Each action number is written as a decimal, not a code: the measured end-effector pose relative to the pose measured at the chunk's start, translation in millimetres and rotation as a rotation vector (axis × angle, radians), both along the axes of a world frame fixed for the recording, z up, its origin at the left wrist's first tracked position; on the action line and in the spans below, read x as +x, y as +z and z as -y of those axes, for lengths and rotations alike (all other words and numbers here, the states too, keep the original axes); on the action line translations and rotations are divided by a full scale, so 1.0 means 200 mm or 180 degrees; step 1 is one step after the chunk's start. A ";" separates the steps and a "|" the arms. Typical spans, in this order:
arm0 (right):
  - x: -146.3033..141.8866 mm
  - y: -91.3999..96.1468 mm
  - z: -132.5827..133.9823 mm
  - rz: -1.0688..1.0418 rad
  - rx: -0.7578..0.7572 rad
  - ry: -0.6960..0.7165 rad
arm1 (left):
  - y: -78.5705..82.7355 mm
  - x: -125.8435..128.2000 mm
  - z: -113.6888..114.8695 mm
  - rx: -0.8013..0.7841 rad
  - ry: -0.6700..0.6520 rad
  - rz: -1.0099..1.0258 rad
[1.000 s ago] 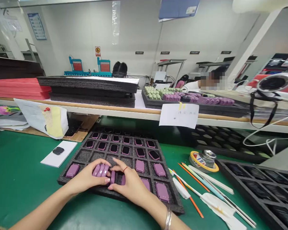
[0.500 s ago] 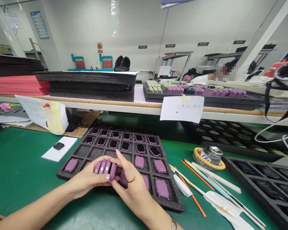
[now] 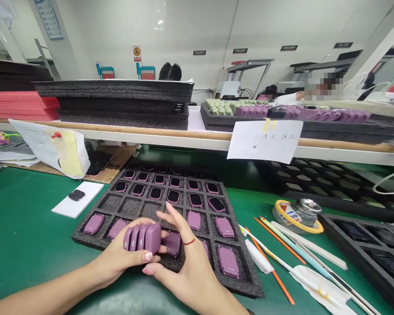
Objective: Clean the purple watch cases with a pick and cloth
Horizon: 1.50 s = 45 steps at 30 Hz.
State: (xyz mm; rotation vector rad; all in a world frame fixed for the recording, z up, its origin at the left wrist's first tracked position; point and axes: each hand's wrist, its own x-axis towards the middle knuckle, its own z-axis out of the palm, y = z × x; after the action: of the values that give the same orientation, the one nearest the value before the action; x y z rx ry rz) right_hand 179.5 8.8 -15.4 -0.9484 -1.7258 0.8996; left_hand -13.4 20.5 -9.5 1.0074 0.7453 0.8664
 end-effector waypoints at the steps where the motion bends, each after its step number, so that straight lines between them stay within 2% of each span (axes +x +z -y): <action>1: 0.00 0.00 0.00 -0.0176 -0.0282 0.0049 | -0.01 -0.01 0.00 0.0304 0.0154 -0.0303; 4: 0.00 -0.02 -0.03 -0.0839 -0.1287 0.0344 | -0.03 -0.04 0.00 0.1551 0.0416 -0.1145; 6: -0.01 -0.04 -0.04 -0.1130 -0.1815 0.0589 | -0.05 -0.06 0.00 0.2294 0.0247 -0.1351; 8: -0.02 -0.05 -0.04 -0.1210 -0.2080 0.0721 | -0.06 -0.08 0.00 0.2736 0.0027 -0.1428; 10: -0.03 -0.03 -0.03 -0.1107 -0.2091 0.0707 | -0.06 -0.08 0.00 0.2815 -0.0087 -0.1527; 13: -0.02 0.01 -0.02 -0.0832 -0.1623 0.0469 | -0.04 -0.07 0.01 0.2392 -0.0058 -0.1548; 16: 0.01 0.02 -0.01 -0.0524 -0.0551 -0.0032 | -0.01 -0.06 0.02 0.1714 0.0225 -0.1212; 19: 0.03 0.00 -0.01 -0.0054 0.0490 -0.0425 | 0.01 -0.04 0.02 0.0677 0.0311 -0.0384; 21: 0.03 -0.01 0.00 0.0198 0.0793 -0.0359 | 0.02 -0.02 0.02 0.0066 0.0172 0.0056; 23: 0.02 -0.01 0.01 0.0347 0.0931 -0.0192 | 0.01 -0.01 0.03 -0.0277 0.0015 0.0232; 26: 0.01 0.00 0.02 0.0506 0.0927 -0.0010 | 0.00 0.01 0.04 -0.0418 -0.0031 0.0256; 28: 0.01 0.02 0.02 0.0357 0.0716 -0.0001 | 0.00 0.00 0.05 -0.0404 0.0091 0.0170; 32: 0.02 0.06 0.00 -0.0517 -0.0250 -0.0361 | 0.01 0.00 0.06 -0.0332 0.0254 -0.0268; 35: 0.00 0.08 0.00 -0.0698 -0.0689 -0.0367 | 0.02 0.00 0.06 -0.0160 0.0350 -0.0690; 40: -0.04 0.06 0.00 -0.0543 -0.0874 -0.0103 | 0.02 0.02 0.05 0.0136 0.0520 -0.0847; 45: -0.03 0.06 -0.01 -0.0610 -0.0785 -0.0070 | 0.00 0.02 0.05 -0.0092 0.0376 -0.0602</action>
State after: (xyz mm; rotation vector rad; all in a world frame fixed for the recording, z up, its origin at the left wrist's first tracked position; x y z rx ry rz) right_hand 173.9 11.4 -4.4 -1.0030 -1.4624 1.1690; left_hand -8.8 10.7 -9.1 1.0370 0.9832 0.8668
